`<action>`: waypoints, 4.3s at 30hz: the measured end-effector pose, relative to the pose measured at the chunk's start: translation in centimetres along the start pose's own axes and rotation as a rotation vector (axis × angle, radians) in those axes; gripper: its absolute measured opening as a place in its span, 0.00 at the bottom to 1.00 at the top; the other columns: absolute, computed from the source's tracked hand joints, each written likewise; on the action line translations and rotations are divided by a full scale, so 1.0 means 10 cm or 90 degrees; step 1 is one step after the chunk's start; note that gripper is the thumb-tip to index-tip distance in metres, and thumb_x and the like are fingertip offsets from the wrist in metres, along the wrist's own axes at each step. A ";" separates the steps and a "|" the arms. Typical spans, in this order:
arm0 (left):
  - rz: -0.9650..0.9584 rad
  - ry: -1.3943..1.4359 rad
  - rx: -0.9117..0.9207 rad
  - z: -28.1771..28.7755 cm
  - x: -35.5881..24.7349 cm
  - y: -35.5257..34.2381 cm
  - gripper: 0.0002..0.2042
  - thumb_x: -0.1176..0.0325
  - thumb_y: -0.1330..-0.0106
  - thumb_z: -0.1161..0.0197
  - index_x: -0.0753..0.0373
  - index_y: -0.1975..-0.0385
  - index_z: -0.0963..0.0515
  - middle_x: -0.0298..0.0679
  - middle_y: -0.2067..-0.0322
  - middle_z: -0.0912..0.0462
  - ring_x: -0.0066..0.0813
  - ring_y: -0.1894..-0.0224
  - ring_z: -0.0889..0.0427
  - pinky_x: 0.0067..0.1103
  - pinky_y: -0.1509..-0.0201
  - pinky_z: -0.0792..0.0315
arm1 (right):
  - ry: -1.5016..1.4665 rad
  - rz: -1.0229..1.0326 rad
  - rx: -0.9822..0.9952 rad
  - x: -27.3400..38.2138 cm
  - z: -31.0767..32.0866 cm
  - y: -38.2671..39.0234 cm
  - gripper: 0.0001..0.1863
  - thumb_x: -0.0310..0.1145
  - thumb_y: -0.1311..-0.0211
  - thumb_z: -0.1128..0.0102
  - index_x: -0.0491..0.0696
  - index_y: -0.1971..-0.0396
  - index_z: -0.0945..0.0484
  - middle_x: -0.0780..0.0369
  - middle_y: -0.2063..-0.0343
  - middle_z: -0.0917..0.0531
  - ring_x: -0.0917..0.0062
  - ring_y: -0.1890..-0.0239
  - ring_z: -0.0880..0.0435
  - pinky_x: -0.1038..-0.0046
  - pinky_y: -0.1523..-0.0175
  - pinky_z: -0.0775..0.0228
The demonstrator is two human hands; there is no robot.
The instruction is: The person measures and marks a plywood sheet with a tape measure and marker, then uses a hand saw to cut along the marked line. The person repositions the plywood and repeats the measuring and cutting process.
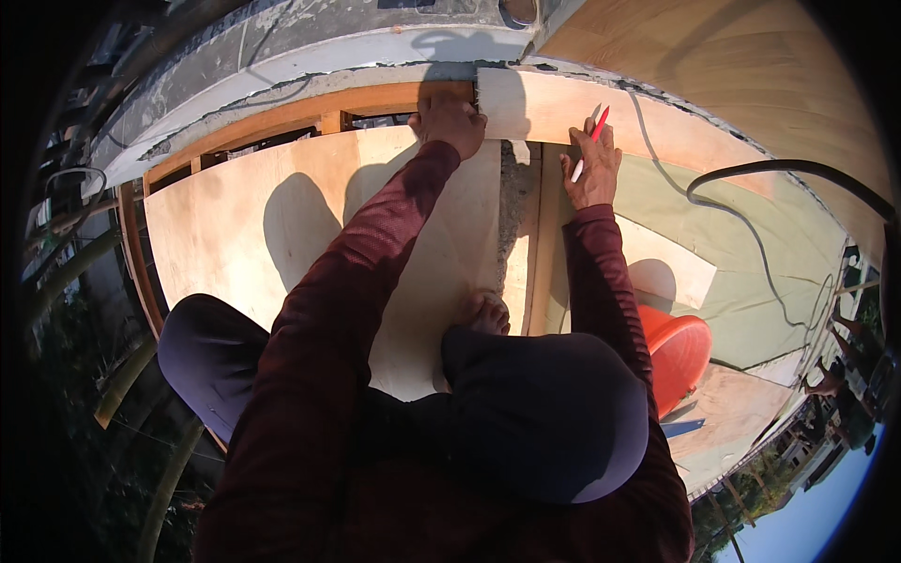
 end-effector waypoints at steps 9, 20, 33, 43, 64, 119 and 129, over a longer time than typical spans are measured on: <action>-0.046 0.056 -0.028 -0.13 0.07 0.11 0.12 0.56 0.39 0.37 0.57 0.67 0.14 0.40 0.46 0.26 0.44 0.38 0.36 0.39 0.30 0.51 | 0.050 -0.055 -0.038 0.01 -0.01 0.03 0.27 0.29 0.49 0.29 0.57 0.46 0.23 0.57 0.36 0.26 0.54 0.30 0.36 0.46 0.32 0.46; -0.162 0.165 -0.050 0.09 0.54 0.11 0.12 0.61 0.39 0.37 0.66 0.69 0.17 0.56 0.37 0.34 0.56 0.35 0.38 0.41 0.31 0.44 | 0.004 0.029 -0.006 0.15 0.14 0.01 0.34 0.27 0.53 0.30 0.56 0.41 0.25 0.59 0.29 0.34 0.58 0.26 0.42 0.53 0.28 0.52; 0.217 -0.347 -0.087 2.75 5.30 1.16 0.13 0.56 0.31 0.39 0.56 0.55 0.21 0.46 0.31 0.42 0.52 0.32 0.39 0.43 0.33 0.37 | -0.366 0.113 0.060 1.75 0.32 0.95 0.22 0.21 0.49 0.37 0.45 0.51 0.23 0.51 0.40 0.23 0.55 0.33 0.29 0.54 0.35 0.35; -0.258 -0.352 0.133 1.80 3.11 1.01 0.73 0.45 0.71 0.15 0.51 0.23 0.60 0.50 0.23 0.63 0.52 0.21 0.66 0.52 0.22 0.61 | -0.314 -0.106 -0.091 1.13 0.27 0.75 0.20 0.19 0.45 0.40 0.47 0.50 0.23 0.53 0.44 0.20 0.55 0.42 0.22 0.63 0.39 0.28; -0.395 -0.386 0.085 1.41 1.55 0.09 0.59 0.50 0.66 0.18 0.34 0.26 0.44 0.51 0.33 0.41 0.53 0.33 0.40 0.39 0.28 0.43 | -0.431 -0.147 -0.060 1.00 -0.21 0.56 0.22 0.19 0.45 0.39 0.51 0.49 0.23 0.55 0.50 0.17 0.57 0.47 0.19 0.64 0.44 0.26; -0.310 -0.155 0.257 1.21 1.51 -0.27 0.64 0.65 0.80 0.10 0.37 0.29 0.37 0.46 0.27 0.48 0.50 0.26 0.45 0.37 0.23 0.43 | -0.444 -0.227 -0.115 1.13 -0.73 0.22 0.23 0.35 0.40 0.29 0.49 0.46 0.23 0.53 0.51 0.17 0.56 0.51 0.18 0.63 0.46 0.25; -0.333 -0.242 0.221 1.26 1.43 -0.25 0.63 0.62 0.78 0.12 0.38 0.29 0.37 0.49 0.27 0.45 0.53 0.27 0.45 0.39 0.23 0.43 | -0.429 -0.208 -0.109 1.16 -0.68 0.21 0.20 0.31 0.38 0.33 0.47 0.46 0.24 0.52 0.50 0.18 0.54 0.49 0.19 0.61 0.45 0.27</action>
Point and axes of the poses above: each hand's wrist, its own y-axis away from the middle knuckle, its own z-axis out of the back of the hand, x = y × z, the point moved 3 cm from there along -y, towards the middle knuckle
